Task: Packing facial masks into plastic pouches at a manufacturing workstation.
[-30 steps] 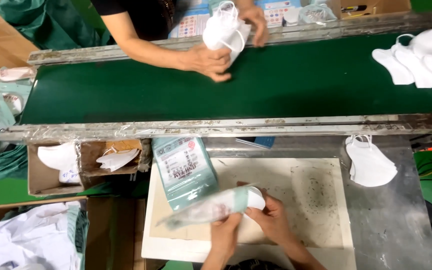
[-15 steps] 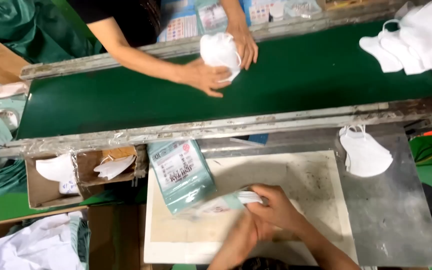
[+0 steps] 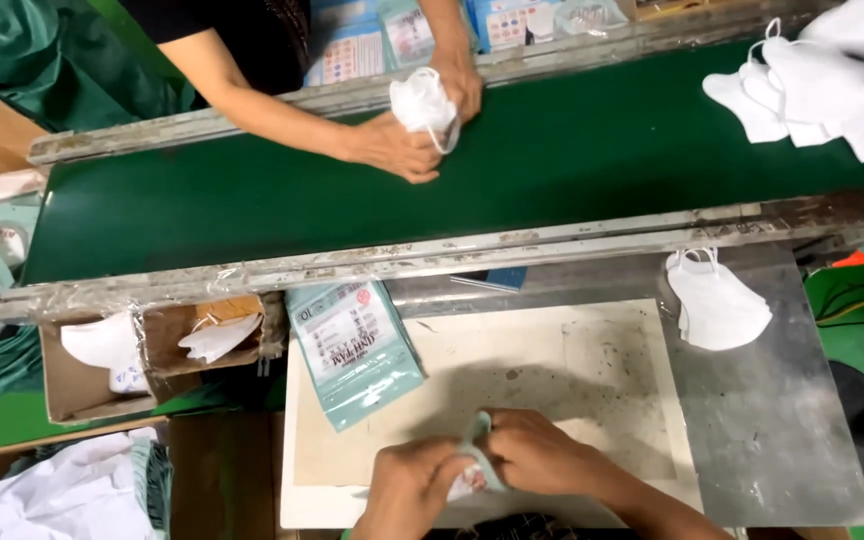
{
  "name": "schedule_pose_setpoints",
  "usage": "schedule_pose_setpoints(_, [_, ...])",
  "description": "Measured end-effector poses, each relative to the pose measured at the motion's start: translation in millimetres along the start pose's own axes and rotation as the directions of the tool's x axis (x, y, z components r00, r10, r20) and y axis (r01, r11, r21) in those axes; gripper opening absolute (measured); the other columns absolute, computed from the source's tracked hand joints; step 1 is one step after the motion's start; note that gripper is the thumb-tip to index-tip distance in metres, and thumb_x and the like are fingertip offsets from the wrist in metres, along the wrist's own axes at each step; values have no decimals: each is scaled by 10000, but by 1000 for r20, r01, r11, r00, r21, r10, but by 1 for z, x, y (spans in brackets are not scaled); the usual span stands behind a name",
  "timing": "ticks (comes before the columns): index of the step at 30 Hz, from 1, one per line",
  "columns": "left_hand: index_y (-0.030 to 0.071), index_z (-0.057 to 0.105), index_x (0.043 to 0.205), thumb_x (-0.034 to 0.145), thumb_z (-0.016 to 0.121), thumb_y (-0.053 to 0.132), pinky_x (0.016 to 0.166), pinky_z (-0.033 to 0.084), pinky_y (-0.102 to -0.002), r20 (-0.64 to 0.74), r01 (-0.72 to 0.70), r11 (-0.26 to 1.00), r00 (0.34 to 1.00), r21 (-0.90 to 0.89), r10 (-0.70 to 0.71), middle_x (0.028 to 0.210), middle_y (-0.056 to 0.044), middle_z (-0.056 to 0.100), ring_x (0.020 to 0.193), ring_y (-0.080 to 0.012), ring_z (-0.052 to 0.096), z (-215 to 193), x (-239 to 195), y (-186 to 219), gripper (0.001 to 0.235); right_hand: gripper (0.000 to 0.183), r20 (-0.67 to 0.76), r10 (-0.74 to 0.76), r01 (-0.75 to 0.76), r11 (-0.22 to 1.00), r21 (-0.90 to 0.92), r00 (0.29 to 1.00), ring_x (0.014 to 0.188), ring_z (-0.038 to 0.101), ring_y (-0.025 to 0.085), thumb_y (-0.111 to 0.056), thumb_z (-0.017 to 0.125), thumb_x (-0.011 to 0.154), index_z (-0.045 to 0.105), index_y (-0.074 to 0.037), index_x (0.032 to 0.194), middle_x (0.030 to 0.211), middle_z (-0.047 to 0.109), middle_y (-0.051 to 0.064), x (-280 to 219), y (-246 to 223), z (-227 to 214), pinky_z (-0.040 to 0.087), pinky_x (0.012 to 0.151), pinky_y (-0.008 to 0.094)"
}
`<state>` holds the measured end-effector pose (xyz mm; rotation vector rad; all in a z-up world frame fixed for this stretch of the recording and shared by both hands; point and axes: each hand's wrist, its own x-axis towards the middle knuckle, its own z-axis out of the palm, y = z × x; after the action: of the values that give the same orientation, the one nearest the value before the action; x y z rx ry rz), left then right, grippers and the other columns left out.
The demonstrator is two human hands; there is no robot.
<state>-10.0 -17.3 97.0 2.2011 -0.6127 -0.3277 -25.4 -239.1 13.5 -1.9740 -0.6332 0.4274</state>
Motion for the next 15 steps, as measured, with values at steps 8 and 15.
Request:
schedule_pose_setpoints(8, [6,716,1098,866,725,65,683,588,-274,-300,170,880,897,-443,-325,900,-96,827,780,-101,734,-2,-10,-17,240,248,-401,79,-24,990,141,913,1047,593,334,-129,704,876,652,-2,1083,1084,664,156,-18,-8,-38,487,881,458])
schedule_pose_setpoints(15, [-4,700,1035,946,681,64,702,559,-273,-378,-64,956,925,-287,-51,996,-122,756,836,-156,699,-7,-8,-11,114,142,-461,84,-133,988,-75,884,1013,599,296,-154,689,891,665,-48,982,973,703,86,-17,-31,-51,400,995,433])
